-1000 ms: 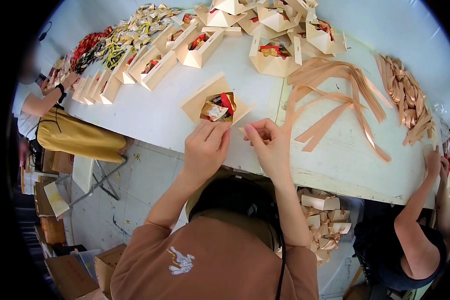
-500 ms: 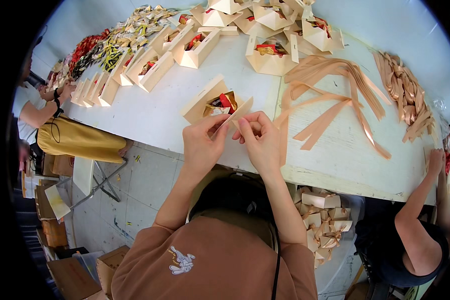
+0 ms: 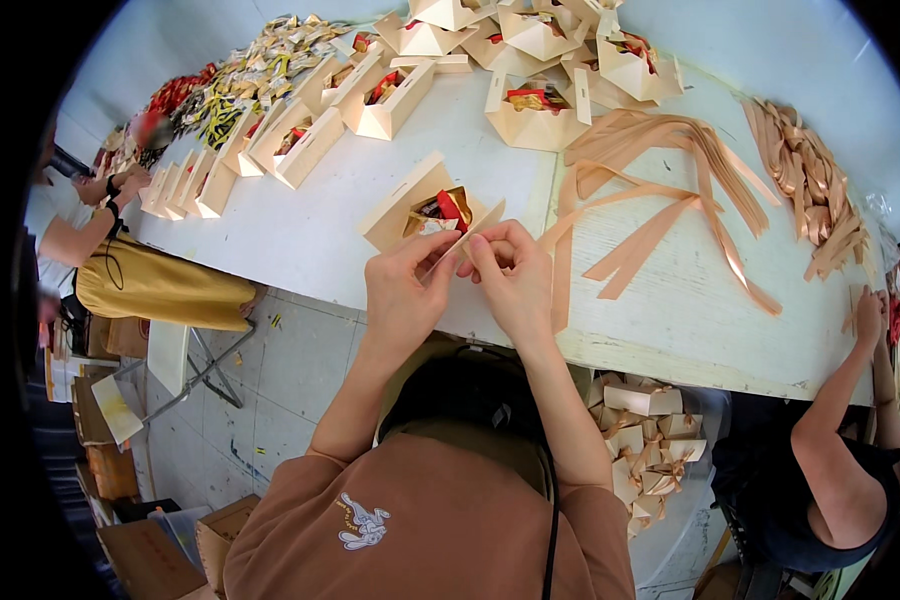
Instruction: The person assembles small wooden gift boxes by placing wrapped items inside and securing the lid with a ribbon. They repeatedly pick up a box, insert a wrapped item, and tie a ribbon around the box to close it.
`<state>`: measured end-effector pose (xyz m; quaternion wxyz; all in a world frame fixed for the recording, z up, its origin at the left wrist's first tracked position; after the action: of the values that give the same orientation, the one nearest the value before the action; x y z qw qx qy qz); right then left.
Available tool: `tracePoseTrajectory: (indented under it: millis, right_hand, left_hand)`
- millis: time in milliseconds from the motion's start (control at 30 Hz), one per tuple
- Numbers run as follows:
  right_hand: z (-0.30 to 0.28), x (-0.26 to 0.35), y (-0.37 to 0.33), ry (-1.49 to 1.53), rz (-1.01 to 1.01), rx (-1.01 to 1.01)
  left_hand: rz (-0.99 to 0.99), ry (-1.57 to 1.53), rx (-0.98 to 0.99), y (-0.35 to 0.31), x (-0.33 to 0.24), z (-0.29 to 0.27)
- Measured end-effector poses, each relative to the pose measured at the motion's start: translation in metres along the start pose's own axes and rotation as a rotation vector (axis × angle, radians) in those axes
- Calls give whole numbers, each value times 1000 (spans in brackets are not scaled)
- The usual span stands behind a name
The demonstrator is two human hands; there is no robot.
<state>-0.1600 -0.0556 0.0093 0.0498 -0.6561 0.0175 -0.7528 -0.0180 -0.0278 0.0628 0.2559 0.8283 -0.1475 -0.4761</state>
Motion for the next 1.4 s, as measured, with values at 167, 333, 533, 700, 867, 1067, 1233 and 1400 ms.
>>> tracePoseTrajectory:
  millis: [167, 333, 533, 700, 867, 1067, 1233, 1400]
  right_hand:
    - [-2, 1, -5, -50, -48, -18]
    - [-5, 11, -13, -59, -125, 17]
    - [-7, 31, -13, -573, -223, -71]
    - [-32, 44, 1, -713, -255, -166]
    - [-1, 114, -30, -1234, -908, -369]
    - [64, 112, 17, -580, -546, 129]
    - [48, 89, 36, -618, -202, 133]
    - [53, 74, 35, -787, -238, 108]
  left_hand:
    - [-53, -85, 132, 2, -7, 10]
    - [62, 4, 214, 15, -16, 14]
    - [78, 158, 177, 17, -18, 23]
    - [-68, 143, -104, 40, -3, -40]
    - [-205, -95, -192, 37, 28, -80]
    - [-130, -362, -199, 45, 21, -52]
    - [-127, -121, -49, 37, 29, -49]
    - [-258, -215, 233, 26, 56, -10]
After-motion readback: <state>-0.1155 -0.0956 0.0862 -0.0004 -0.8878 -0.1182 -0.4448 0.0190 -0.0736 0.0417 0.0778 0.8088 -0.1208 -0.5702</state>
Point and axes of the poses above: each hand's wrist, its own y-axis towards the middle knuckle, its own z-axis out of the palm, x = y × z, the point moved 10 cm from there along y, towards the middle knuckle, and after that the axes turned 8 degrees about z, right-handed, at the moved point
